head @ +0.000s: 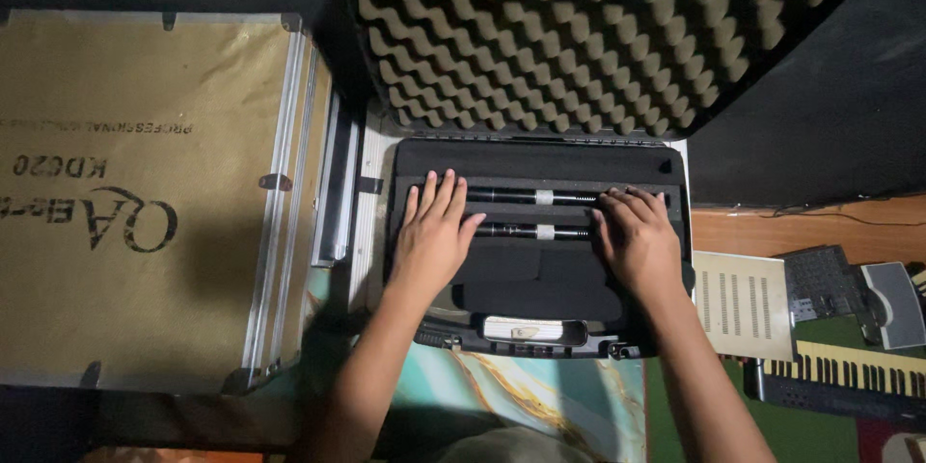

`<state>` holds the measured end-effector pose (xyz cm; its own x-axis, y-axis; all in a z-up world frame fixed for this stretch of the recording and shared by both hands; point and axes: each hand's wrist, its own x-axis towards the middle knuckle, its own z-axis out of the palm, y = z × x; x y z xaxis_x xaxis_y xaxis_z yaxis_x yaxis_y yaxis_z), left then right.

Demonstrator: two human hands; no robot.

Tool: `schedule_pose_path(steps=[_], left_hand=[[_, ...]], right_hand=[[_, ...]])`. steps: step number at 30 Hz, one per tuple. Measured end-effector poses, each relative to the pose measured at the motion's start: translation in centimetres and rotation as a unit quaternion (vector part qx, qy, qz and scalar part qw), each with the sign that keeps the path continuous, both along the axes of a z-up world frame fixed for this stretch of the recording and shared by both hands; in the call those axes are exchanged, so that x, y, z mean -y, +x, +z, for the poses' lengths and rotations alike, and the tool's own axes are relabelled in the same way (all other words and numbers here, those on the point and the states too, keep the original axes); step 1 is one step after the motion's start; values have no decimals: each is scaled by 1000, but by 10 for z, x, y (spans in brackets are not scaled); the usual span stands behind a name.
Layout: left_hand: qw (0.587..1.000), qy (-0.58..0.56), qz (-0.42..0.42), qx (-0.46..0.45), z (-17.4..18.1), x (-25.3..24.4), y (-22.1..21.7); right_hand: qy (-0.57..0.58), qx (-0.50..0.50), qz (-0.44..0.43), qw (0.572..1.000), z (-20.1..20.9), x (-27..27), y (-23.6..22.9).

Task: The person places three black stands into a foam-lined case, closes the case, and carries a silver case to a table.

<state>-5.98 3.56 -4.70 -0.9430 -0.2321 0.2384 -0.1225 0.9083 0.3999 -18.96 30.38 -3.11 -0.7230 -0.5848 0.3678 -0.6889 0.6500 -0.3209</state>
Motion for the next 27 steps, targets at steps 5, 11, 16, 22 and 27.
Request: schedule_pose_path(steps=[5, 11, 16, 22, 27], left_hand=[[994, -37, 50, 94, 10, -34, -19], [994, -2, -82, 66, 13, -61, -36], [997, -11, -67, 46, 3, -25, -23], [997, -56, -14, 43, -8, 5, 6], [997, -59, -2, 48, -3, 1, 0]], right_hand=[[71, 22, 5, 997, 4, 7, 9], [132, 33, 94, 986, -13, 39, 25], [167, 52, 8, 985, -23, 14, 14], [161, 41, -77, 983, -37, -27, 5], [140, 52, -76, 986, -30, -23, 3]])
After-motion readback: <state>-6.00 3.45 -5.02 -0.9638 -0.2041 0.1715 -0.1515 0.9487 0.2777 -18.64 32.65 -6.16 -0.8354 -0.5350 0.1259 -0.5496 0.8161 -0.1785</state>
